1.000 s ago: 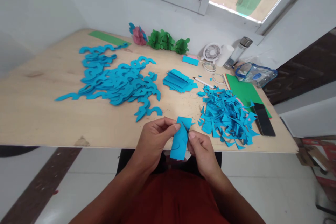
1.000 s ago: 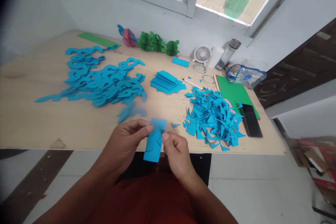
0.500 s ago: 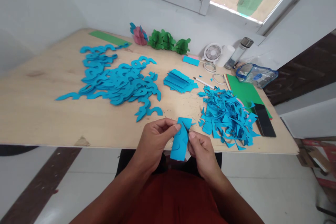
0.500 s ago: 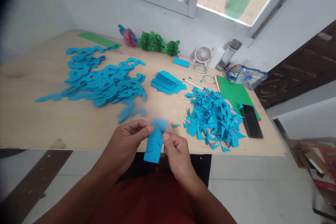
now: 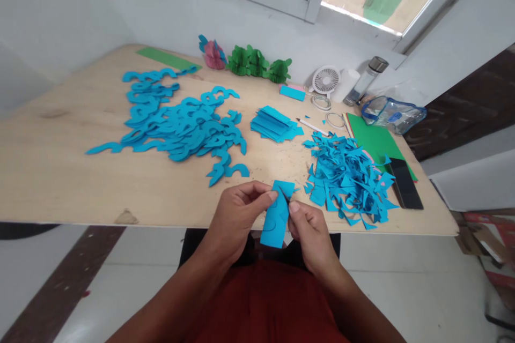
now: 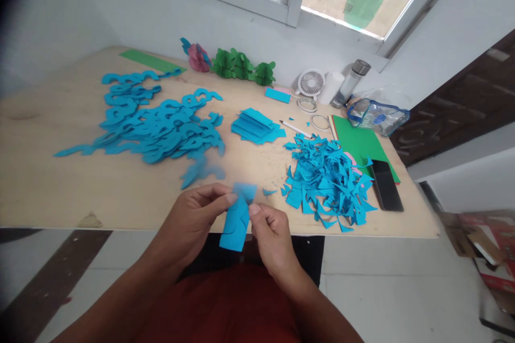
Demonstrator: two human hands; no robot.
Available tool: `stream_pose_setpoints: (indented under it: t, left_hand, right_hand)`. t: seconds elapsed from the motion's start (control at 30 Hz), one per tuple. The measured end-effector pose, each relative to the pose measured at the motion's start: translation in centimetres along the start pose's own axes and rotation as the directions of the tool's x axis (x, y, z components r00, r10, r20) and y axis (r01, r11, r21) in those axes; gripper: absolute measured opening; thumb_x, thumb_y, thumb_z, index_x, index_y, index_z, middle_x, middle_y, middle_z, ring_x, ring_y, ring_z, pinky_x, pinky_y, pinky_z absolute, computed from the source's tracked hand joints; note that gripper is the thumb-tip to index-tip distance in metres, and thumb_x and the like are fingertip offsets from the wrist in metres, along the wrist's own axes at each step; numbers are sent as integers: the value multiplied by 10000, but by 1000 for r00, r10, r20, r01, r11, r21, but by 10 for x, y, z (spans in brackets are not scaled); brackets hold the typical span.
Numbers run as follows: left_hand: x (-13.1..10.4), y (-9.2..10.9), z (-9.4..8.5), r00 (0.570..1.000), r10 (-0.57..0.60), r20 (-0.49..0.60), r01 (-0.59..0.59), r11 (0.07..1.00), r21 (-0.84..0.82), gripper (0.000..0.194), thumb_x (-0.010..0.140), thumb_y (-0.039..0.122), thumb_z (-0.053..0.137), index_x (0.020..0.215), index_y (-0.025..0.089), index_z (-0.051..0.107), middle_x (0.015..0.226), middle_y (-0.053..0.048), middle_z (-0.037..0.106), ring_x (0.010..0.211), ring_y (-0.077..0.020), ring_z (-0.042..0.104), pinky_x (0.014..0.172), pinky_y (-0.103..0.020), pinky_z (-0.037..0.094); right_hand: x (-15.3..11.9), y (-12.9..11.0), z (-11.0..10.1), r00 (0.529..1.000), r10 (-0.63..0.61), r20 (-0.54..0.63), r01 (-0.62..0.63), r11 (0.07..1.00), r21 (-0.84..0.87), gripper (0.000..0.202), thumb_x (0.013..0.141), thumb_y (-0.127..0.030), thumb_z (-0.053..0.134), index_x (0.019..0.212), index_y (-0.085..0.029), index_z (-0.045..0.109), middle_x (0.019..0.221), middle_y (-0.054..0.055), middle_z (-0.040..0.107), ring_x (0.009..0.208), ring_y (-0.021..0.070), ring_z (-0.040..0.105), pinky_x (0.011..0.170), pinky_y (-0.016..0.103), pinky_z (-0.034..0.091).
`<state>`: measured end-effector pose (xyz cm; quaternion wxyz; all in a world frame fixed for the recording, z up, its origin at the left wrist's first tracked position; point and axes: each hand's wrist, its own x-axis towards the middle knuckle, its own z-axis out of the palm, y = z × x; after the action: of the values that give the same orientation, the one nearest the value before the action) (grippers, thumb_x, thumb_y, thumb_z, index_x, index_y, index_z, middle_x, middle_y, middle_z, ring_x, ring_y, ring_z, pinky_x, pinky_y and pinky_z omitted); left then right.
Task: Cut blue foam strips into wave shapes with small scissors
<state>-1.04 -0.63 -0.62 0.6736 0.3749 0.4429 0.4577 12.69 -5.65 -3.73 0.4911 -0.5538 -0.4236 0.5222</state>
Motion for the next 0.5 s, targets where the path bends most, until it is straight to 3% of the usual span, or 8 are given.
stream_pose_setpoints:
  t: [0.5]
  left_hand:
    - [-1,1,-1,999,12,42,-12,1000,0,122,693,204,724,579,184,687,578,44,628,596,-92,531,622,-203,434]
  right_hand:
    - [-3,3,2,998,-58,-10,58,998,-25,499,915,-514,512,551,-207,364,518,-69,292,482,93,200,458,266,156]
